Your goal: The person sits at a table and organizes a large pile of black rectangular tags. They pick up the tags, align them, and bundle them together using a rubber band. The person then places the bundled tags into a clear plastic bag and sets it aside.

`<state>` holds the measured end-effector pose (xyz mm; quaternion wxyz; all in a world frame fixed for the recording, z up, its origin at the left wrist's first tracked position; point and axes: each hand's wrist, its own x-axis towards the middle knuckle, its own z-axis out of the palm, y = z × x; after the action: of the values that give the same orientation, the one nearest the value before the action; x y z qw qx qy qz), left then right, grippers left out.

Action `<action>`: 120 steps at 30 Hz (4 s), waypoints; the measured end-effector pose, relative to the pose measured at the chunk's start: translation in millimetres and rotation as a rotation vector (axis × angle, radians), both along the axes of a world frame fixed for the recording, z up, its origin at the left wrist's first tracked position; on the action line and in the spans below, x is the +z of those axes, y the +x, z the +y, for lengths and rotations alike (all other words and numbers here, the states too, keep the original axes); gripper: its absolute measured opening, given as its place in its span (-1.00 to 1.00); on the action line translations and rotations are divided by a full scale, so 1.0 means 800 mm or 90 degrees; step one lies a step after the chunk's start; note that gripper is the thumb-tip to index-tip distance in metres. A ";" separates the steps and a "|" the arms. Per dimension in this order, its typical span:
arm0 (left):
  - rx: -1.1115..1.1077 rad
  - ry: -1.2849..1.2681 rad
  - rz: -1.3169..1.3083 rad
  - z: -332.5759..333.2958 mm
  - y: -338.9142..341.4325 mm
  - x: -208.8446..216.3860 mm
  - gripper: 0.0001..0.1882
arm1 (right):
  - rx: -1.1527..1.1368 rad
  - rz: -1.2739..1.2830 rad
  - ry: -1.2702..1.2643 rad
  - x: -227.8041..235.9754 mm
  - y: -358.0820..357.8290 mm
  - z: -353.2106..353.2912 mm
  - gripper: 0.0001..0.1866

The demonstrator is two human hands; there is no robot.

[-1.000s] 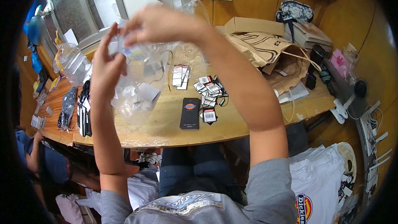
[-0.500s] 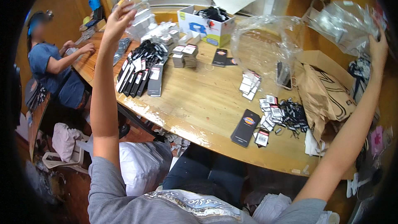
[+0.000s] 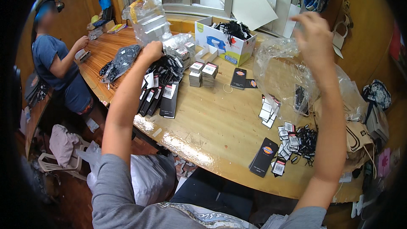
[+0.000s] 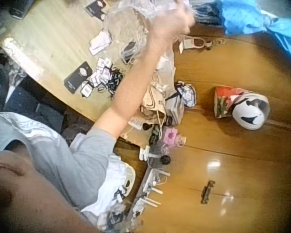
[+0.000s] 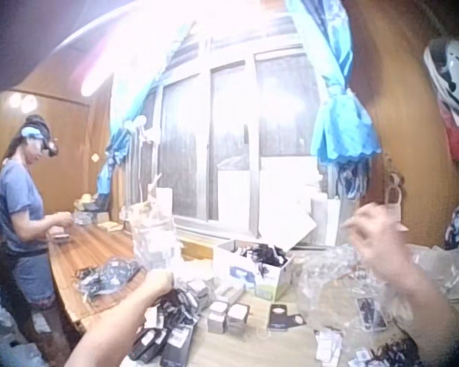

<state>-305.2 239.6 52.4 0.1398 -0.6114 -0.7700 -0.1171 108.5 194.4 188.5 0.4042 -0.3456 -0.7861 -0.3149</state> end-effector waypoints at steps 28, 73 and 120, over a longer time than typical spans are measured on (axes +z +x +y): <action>-0.692 0.436 -0.425 -0.190 0.283 0.263 -0.78 | 0.568 0.395 -0.589 0.070 -0.021 -0.124 -0.76; -0.562 0.056 -0.831 0.014 0.345 0.170 -0.27 | 0.034 0.561 -0.424 0.008 0.030 0.215 -0.72; -0.437 0.082 -0.256 -0.186 0.306 -0.167 -0.63 | 1.070 0.064 -0.302 -0.071 0.090 -0.426 -0.90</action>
<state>-60.8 91.2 -81.1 -0.0227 -0.7880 -0.5242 -0.3220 180.2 -146.6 131.6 0.4543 0.2602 -0.8064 0.2751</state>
